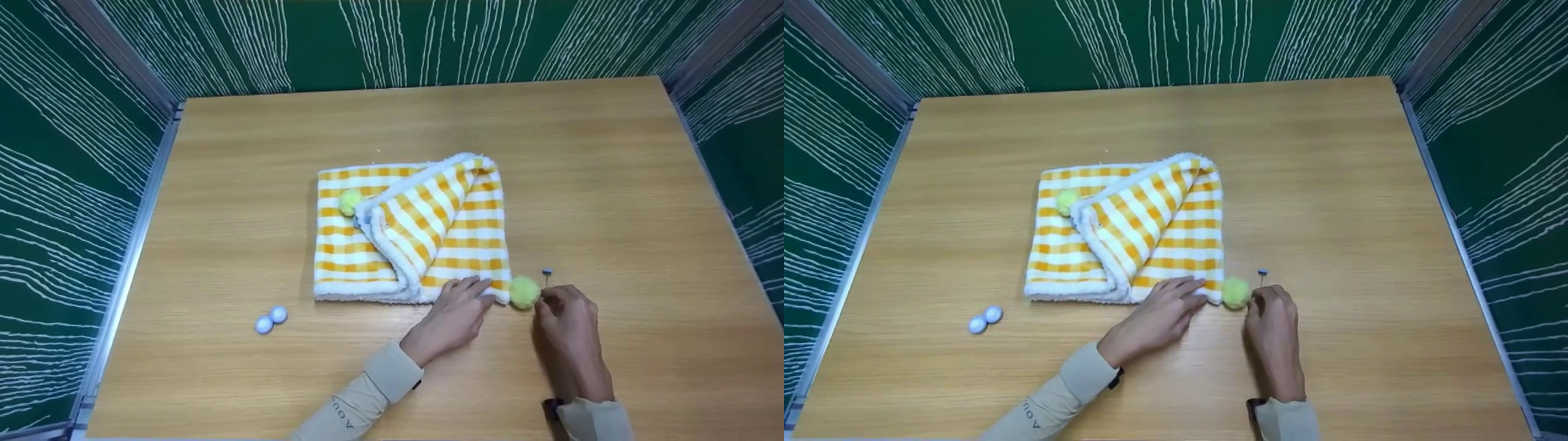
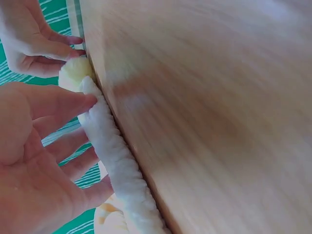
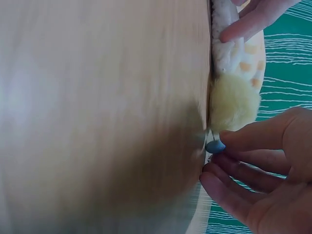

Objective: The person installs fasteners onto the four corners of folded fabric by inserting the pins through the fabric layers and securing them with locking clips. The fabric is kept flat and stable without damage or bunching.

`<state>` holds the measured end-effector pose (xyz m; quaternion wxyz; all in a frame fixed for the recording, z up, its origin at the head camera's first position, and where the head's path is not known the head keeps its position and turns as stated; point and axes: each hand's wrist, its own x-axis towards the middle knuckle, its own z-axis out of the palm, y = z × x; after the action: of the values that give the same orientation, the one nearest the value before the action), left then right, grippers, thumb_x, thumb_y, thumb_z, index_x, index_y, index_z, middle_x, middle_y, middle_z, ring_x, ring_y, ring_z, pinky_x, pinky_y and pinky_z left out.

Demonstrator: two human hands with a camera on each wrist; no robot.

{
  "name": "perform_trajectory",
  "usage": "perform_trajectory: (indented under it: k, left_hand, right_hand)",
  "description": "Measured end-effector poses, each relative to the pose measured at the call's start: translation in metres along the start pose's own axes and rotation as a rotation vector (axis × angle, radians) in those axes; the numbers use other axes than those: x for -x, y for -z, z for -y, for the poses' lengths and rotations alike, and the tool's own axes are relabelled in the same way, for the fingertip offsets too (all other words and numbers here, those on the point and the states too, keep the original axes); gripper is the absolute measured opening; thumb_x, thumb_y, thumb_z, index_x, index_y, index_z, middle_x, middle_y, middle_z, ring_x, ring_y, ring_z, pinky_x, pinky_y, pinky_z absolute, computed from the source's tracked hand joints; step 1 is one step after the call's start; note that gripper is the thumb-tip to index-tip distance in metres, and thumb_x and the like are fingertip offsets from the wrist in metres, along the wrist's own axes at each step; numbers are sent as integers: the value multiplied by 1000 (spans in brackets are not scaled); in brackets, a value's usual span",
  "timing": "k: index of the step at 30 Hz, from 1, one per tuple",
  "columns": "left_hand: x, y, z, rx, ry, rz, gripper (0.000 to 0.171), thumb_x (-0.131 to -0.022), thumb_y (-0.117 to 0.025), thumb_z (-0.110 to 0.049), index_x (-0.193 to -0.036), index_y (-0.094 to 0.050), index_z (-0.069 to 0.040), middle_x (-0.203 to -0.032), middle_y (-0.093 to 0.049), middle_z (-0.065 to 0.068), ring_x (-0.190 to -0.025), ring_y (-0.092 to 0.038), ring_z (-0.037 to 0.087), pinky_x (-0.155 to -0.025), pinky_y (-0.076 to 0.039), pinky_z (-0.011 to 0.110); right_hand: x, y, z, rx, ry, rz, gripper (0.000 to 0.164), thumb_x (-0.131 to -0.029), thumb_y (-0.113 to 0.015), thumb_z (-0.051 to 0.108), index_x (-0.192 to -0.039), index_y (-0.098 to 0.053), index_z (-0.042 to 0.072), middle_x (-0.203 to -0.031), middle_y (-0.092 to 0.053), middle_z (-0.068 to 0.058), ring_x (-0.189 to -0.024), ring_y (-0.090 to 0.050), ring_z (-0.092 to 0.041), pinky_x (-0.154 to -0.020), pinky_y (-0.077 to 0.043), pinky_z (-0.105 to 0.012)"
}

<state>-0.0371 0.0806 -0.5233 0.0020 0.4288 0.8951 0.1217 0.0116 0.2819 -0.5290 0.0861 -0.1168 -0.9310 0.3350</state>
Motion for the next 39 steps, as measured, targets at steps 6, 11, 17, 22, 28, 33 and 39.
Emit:
perform_trajectory:
  k: [6, 11, 17, 22, 28, 33, 39]
  left_hand:
    - [0, 3, -1, 26, 32, 47, 31, -95, -49, -13, -124, -61, -16, -138, -50, 1, -129, -42, 19, -100, -38, 38]
    - [-1, 5, -1, 63, 40, 52, 33, -94, -49, -12, -126, -59, -13, -139, -49, 2, -130, -42, 19, -103, -36, 37]
    - [0, 6, 0, 98, 35, 57, 32, -93, -50, -10, -123, -61, -11, -139, -49, 4, -130, -42, 21, -105, -35, 39]
    - [3, 5, 2, 117, 24, 61, 24, -92, -51, -10, -109, -68, -10, -140, -47, 5, -131, -40, 22, -108, -31, 39]
    - [4, 3, 3, 134, 25, 44, 22, -94, -49, -10, -101, -70, -10, -139, -48, 6, -130, -41, 22, -108, -31, 39]
    - [3, 3, 2, 92, 27, 20, 24, -91, -51, -8, -109, -67, -11, -137, -50, 5, -129, -42, 22, -105, -34, 38]
    - [2, 3, 2, 93, 34, 23, 34, -88, -54, -8, -121, -61, -9, -135, -51, 4, -128, -42, 21, -105, -34, 35]
  right_hand:
    - [0, 0, 1, 10, -8, 16, 15, -80, -65, -9, -95, -66, -10, -94, -64, -23, -85, -61, -33, -74, -50, -45]
    - [0, 0, 3, 28, -24, 30, 16, -79, -66, -9, -95, -66, -10, -94, -62, -22, -84, -59, -32, -72, -49, -43]
    - [-2, 0, 6, 41, -66, 49, 16, -80, -65, -9, -96, -66, -10, -93, -61, -21, -82, -58, -30, -70, -49, -40]
    - [-2, 0, 7, 43, -80, 56, 14, -81, -63, -9, -94, -66, -9, -92, -61, -21, -82, -57, -30, -68, -48, -39]
    - [-2, 0, 7, 45, -68, 62, 11, -81, -63, -9, -92, -66, -9, -91, -60, -22, -81, -57, -30, -69, -48, -41]
    - [-2, 2, 8, 34, -54, 66, 10, -82, -62, -6, -91, -66, -8, -91, -63, -21, -82, -59, -30, -70, -49, -41]
    - [1, 5, 12, 12, -107, 47, 15, -84, -61, -4, -98, -68, -5, -97, -66, -21, -87, -62, -29, -74, -51, -40]
